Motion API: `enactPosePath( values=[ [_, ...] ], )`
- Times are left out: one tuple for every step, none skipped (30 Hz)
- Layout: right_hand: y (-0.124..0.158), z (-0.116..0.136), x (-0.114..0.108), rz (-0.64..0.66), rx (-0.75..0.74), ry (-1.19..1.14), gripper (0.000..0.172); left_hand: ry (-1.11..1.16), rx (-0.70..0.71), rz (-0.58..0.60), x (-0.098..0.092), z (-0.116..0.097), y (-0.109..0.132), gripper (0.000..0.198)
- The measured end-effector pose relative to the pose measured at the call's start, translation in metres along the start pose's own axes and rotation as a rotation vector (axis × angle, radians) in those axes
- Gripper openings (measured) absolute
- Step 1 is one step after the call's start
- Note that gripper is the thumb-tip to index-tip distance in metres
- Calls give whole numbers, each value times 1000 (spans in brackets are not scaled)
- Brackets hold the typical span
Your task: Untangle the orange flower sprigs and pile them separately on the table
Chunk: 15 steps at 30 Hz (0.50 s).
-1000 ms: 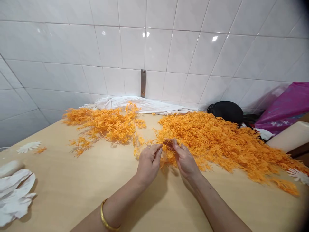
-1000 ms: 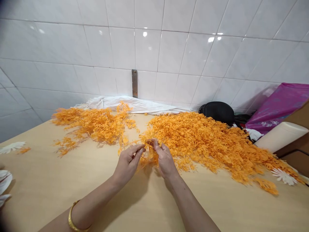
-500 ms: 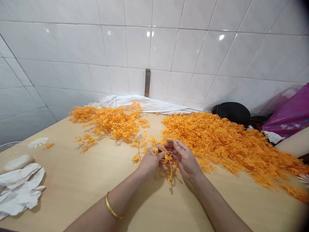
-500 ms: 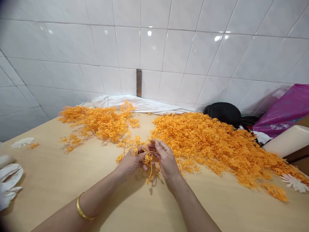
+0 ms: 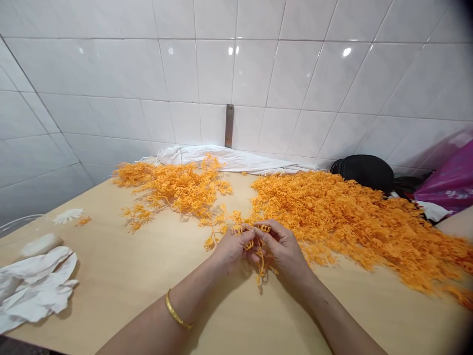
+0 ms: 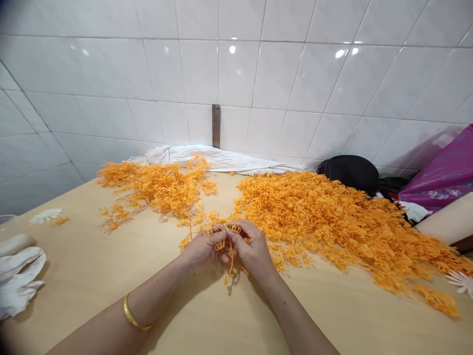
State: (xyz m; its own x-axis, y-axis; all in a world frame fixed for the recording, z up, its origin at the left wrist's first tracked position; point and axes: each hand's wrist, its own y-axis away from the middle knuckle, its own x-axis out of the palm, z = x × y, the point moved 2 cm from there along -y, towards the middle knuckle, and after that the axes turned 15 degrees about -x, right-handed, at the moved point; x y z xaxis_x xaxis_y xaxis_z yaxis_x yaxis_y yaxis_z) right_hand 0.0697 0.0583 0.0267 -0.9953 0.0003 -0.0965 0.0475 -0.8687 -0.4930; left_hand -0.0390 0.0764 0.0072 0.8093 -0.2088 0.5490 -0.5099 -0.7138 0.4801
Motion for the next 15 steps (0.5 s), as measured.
enactPosePath(
  values=[
    [0,-2,-1,-17,10,-15,14,4,3,12,0,1,-1,12],
    [-1,-3,-1,-32,5,-16,14,9,9,14,0,2,-3,13],
    [-1,-4,-2,-46,-11,-8,14,11,17,6,-1,3,-4,14],
    [-1,-4,-2,-56,-30,5,15,10,24,-10,-1,4,-6,15],
    [-1,-5,-2,-63,-47,18,16,10,35,-29,-2,5,-7,15],
    [-1,-6,-2,-67,-59,27,16,6,51,-35,-2,5,-7,15],
    [-1,-6,-2,-69,-64,30,16,-9,75,-22,-2,5,-7,15],
    [-1,-7,-1,-76,-57,26,16,-35,103,3,-1,4,-6,16],
    [0,-8,-1,-93,-43,9,17,-68,130,37,0,2,-5,18],
    [0,-9,-1,-119,-25,-26,18,-99,151,71,1,1,-3,20],
    [0,-10,0,-152,-5,-80,20,-121,161,104,2,-1,-2,21],
    [-1,-10,2,-187,14,-148,21,-130,159,131,3,-2,-1,21],
    [-1,-10,4,-220,34,-223,22,-123,150,152,4,-2,-1,21],
    [-1,-10,7,-251,54,-296,22,-105,141,172,5,-3,0,21],
    [-1,-9,9,-278,77,-358,22,-83,136,194,6,-3,0,21]
  ],
)
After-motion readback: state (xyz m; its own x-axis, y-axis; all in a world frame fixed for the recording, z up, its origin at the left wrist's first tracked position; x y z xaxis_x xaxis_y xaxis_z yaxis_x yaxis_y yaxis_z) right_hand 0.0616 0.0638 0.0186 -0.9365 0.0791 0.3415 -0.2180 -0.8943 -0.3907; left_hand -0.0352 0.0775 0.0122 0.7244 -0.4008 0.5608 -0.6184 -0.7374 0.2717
